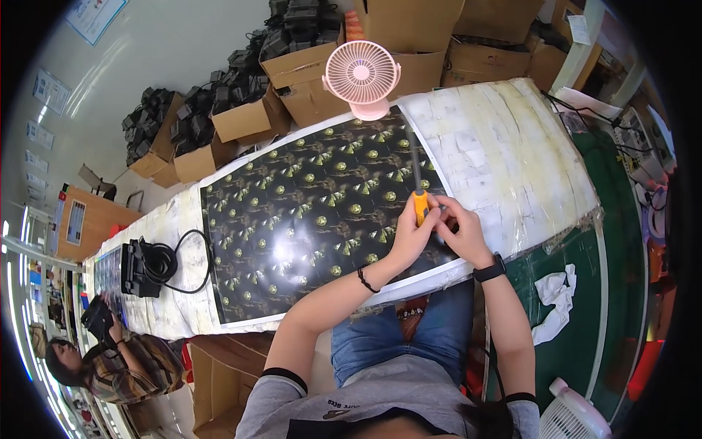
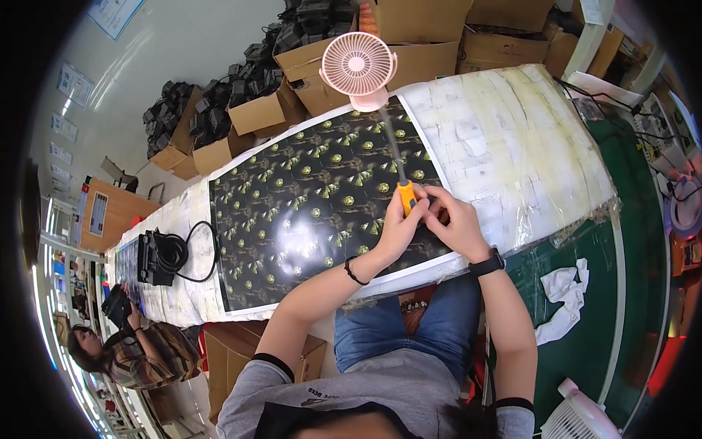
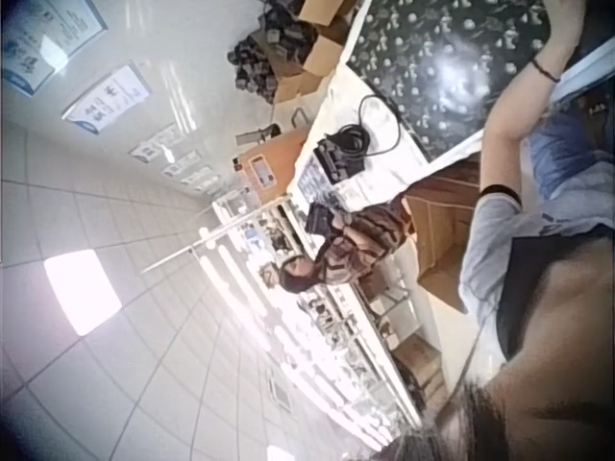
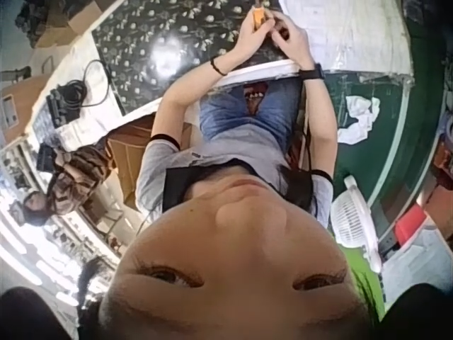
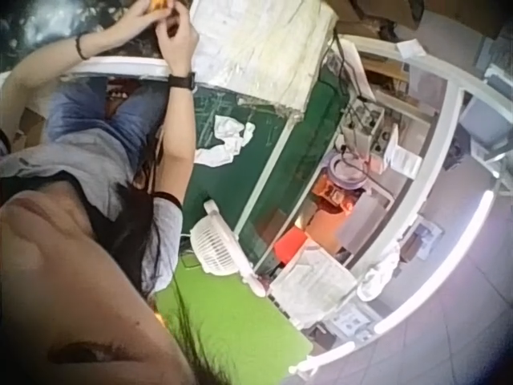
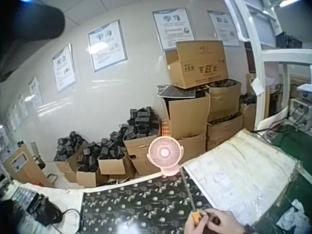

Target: Assembling a black electrical box with internal wiring and cutting patterned film for application.

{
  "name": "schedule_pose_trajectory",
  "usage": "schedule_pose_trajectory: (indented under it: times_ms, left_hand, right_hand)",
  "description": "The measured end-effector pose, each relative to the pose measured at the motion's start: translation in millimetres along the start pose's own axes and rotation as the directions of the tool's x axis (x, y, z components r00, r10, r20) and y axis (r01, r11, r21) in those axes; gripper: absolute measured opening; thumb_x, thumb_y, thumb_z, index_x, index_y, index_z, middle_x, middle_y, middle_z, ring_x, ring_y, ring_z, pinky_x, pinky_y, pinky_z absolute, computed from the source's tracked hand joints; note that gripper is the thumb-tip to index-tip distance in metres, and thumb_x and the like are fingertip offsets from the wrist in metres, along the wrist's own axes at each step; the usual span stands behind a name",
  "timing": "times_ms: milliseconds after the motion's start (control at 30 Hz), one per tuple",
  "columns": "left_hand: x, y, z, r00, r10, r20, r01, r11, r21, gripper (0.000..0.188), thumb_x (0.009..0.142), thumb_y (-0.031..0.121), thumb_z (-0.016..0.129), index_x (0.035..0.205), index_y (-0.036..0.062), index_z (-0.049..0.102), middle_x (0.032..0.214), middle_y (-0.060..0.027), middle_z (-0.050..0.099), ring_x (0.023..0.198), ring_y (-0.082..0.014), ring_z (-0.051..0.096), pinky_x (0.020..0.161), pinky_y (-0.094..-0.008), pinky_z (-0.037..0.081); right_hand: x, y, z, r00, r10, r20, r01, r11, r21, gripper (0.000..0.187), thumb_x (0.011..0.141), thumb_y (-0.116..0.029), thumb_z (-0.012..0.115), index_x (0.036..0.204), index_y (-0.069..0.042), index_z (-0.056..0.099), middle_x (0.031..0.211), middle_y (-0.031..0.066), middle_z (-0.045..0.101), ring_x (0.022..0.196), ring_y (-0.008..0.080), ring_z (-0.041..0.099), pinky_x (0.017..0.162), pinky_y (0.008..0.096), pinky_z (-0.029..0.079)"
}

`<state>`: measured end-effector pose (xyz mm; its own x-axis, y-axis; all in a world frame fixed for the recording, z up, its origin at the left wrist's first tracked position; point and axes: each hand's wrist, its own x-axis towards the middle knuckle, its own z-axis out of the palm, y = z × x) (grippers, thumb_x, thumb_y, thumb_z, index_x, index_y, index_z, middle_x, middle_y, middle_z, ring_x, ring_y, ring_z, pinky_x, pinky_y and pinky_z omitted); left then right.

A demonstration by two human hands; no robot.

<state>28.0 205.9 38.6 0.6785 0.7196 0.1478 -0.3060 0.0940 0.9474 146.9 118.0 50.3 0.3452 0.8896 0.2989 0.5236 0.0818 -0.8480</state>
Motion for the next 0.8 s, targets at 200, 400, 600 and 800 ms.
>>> schedule_pose_trajectory:
  times_ms: [200, 400, 600, 800]
  left_hand:
    - [-3, 1, -9, 0.986, 0.167, 0.029, -0.168, 0.942, 0.289, 0.027, 0.091, 0.018, 0.064, 0.111, 0.0025, 0.056, 0.094, -0.012, 0.059, 0.087, -0.0189, 0.059, 0.076, -0.0323, 0.048]
    - [-8, 2, -6, 0.944, 0.193, 0.268, -0.291, 0.87, 0.399, 0.047, 0.092, 0.02, 0.057, 0.135, 0.0065, 0.043, 0.113, -0.0133, 0.047, 0.108, -0.029, 0.051, 0.094, -0.0364, 0.042]
    - [-2, 1, -8, 0.969, 0.154, 0.191, -0.201, 0.944, 0.26, 0.044, 0.096, 0.015, 0.051, 0.136, 0.0043, 0.037, 0.116, -0.0159, 0.055, 0.106, -0.0258, 0.059, 0.093, -0.0346, 0.045]
    - [-1, -7, -8, 0.966, 0.187, 0.177, -0.238, 0.911, 0.336, 0.053, 0.086, 0.017, 0.065, 0.132, 0.0052, 0.041, 0.114, -0.0153, 0.053, 0.1, -0.0265, 0.062, 0.088, -0.0343, 0.05]
  right_hand:
    - [2, 13, 3, 0.987, 0.101, 0.125, -0.118, 0.983, 0.138, 0.059, 0.069, -0.005, 0.073, 0.125, 0.0, 0.056, 0.074, -0.0012, 0.062, 0.064, 0.0052, 0.055, 0.06, 0.0217, 0.048]
    - [-10, 30, -1, 0.994, 0.11, 0.026, -0.11, 0.994, -0.001, 0.027, 0.076, -0.015, 0.074, 0.091, 0.004, 0.062, 0.08, 0.01, 0.067, 0.076, 0.0161, 0.062, 0.066, 0.0344, 0.049]
    - [-6, 37, -1, 0.985, 0.157, 0.068, -0.164, 0.98, 0.113, 0.027, 0.088, -0.009, 0.067, 0.109, 0.005, 0.058, 0.103, 0.0104, 0.064, 0.092, 0.0169, 0.06, 0.081, 0.0301, 0.049]
    - [-2, 46, 3, 0.983, 0.175, 0.047, -0.18, 0.973, 0.145, 0.032, 0.09, -0.008, 0.065, 0.117, 0.005, 0.055, 0.109, 0.0094, 0.062, 0.098, 0.0156, 0.06, 0.085, 0.0288, 0.048]
